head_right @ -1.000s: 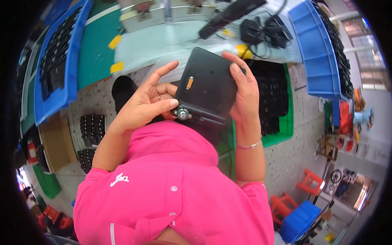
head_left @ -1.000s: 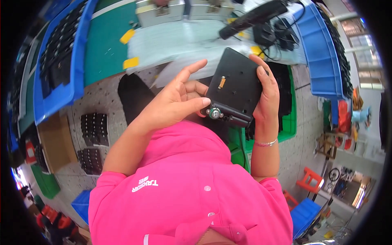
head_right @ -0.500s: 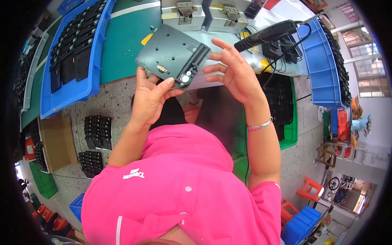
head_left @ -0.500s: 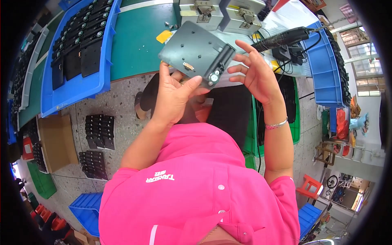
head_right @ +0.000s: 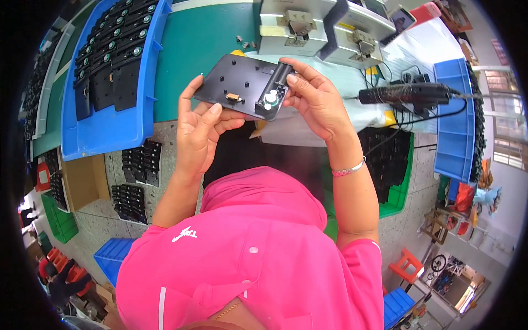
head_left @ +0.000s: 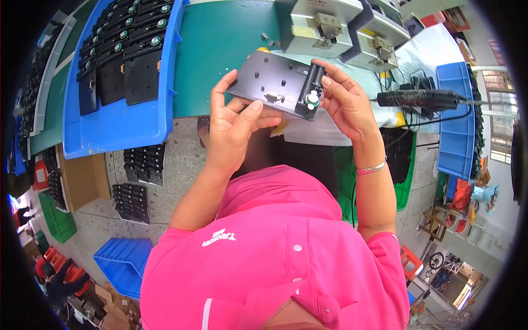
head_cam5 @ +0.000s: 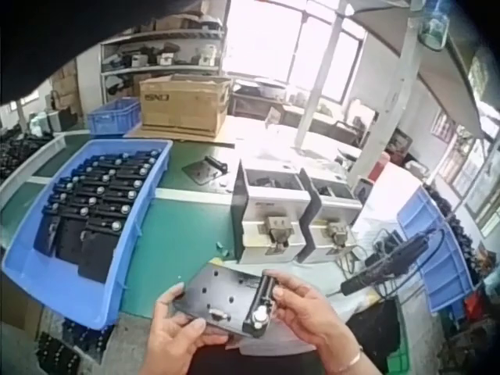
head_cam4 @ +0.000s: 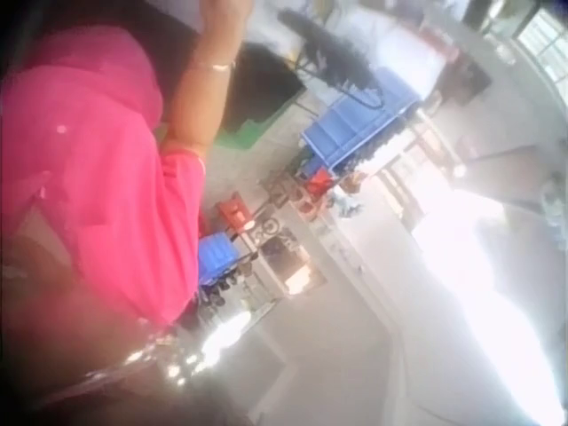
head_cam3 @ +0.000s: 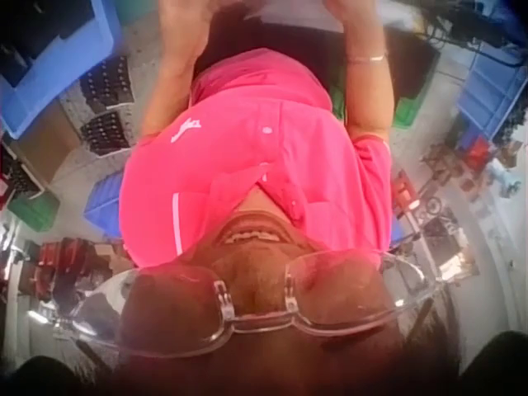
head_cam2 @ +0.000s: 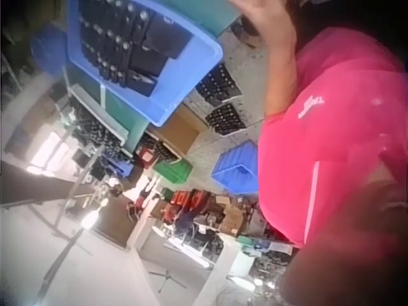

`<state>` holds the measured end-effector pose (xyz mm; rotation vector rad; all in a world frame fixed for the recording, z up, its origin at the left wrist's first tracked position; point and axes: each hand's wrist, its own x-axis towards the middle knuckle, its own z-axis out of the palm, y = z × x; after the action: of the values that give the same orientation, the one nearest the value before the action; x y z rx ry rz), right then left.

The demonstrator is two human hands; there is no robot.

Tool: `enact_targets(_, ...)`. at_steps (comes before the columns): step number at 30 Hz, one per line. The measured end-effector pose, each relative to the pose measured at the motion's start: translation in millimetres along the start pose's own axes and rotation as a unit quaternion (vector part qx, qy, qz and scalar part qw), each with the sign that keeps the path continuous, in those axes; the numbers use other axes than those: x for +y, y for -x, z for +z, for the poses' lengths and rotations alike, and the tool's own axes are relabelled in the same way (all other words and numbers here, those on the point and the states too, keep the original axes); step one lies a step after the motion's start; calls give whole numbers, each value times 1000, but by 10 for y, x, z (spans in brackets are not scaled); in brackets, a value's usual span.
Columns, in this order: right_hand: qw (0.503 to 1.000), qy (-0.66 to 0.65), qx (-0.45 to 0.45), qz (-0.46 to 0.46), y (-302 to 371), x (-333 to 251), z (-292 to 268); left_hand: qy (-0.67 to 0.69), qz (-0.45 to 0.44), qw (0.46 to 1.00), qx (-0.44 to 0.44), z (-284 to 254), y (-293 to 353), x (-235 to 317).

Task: The person assembles electronic components by securing a circuit board into an electronic housing with screws, using an electric screwdriver.

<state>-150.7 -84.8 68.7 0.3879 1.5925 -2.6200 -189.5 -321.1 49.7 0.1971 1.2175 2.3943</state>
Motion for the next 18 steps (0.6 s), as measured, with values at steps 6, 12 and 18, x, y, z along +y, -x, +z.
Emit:
enact_targets(6,998,51,36,6,-151,-16,166,-99,41,994,34,-246,44,13)
enact_targets(12,976,217,27,-21,-143,76,191,-281,61,954,81,-367,233,-102)
enact_targets(18,966,255,-31,-40,-87,256,140,-481,58,867,114,-386,320,-122)
